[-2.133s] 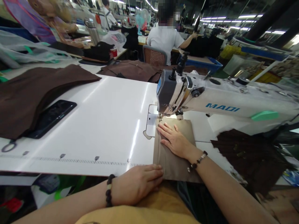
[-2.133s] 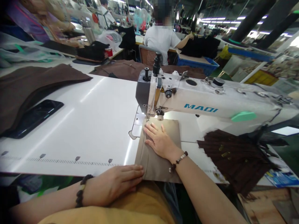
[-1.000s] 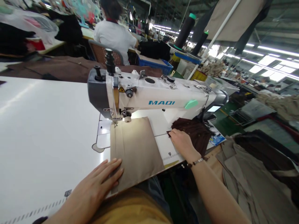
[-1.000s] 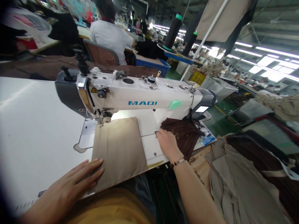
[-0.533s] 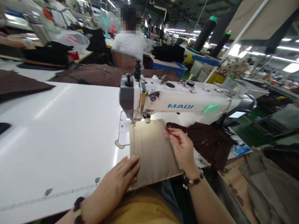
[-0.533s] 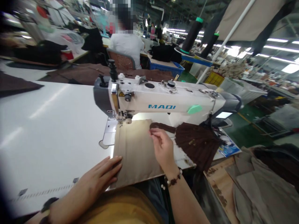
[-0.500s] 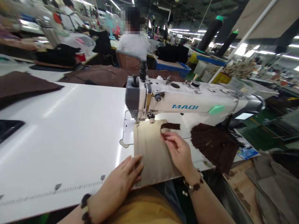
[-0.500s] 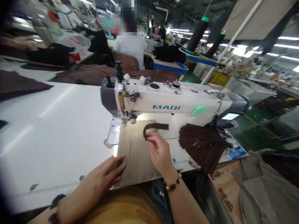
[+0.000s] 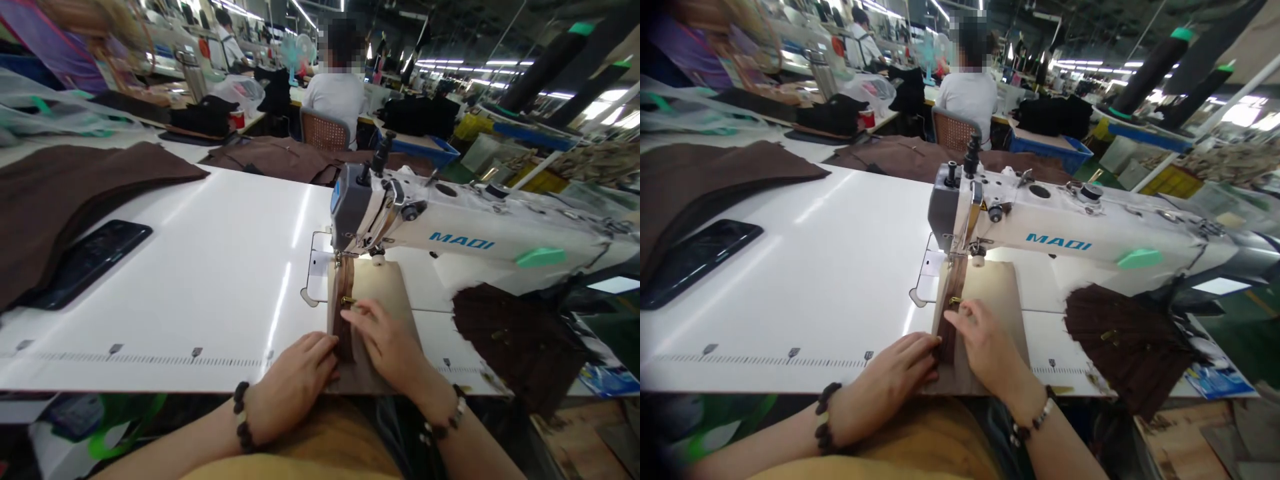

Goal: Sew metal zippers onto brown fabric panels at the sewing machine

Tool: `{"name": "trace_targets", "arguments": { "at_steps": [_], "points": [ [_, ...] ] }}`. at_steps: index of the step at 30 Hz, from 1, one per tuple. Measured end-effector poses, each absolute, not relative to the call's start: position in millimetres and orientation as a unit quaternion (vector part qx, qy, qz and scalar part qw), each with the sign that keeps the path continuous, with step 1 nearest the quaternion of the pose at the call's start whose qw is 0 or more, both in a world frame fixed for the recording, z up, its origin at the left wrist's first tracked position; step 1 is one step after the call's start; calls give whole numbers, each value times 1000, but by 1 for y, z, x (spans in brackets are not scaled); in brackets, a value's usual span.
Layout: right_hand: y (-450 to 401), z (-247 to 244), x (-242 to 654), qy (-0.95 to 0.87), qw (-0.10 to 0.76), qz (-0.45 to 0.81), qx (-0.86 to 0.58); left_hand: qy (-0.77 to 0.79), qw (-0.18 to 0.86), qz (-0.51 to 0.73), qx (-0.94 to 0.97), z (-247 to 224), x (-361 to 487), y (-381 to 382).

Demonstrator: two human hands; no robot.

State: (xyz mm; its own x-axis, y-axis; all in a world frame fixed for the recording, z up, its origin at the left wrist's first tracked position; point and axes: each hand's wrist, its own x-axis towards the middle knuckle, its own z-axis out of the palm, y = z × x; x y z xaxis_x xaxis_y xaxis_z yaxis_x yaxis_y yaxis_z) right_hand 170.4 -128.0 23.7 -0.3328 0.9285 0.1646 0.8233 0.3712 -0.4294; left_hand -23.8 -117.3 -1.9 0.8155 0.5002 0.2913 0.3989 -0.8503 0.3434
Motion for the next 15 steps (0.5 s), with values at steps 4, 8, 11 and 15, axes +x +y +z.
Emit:
{"name": "trace_targets", "arguments": {
  "at_steps": [4, 8, 11, 15],
  "points": [
    [-103, 23, 167, -780, 142, 78, -604, 237, 140, 179, 945, -2, -23, -118],
    [-90, 20, 169, -773, 185, 135, -592, 223, 135, 175, 949, -1, -24, -117],
    [-82, 12, 170, -769, 208, 130, -591, 214, 118, 190, 951, -3, -24, -117],
    [-72, -1, 169, -779, 217, 117, -576, 209, 96, 224, 947, -6, -24, -117]
  ]
}}
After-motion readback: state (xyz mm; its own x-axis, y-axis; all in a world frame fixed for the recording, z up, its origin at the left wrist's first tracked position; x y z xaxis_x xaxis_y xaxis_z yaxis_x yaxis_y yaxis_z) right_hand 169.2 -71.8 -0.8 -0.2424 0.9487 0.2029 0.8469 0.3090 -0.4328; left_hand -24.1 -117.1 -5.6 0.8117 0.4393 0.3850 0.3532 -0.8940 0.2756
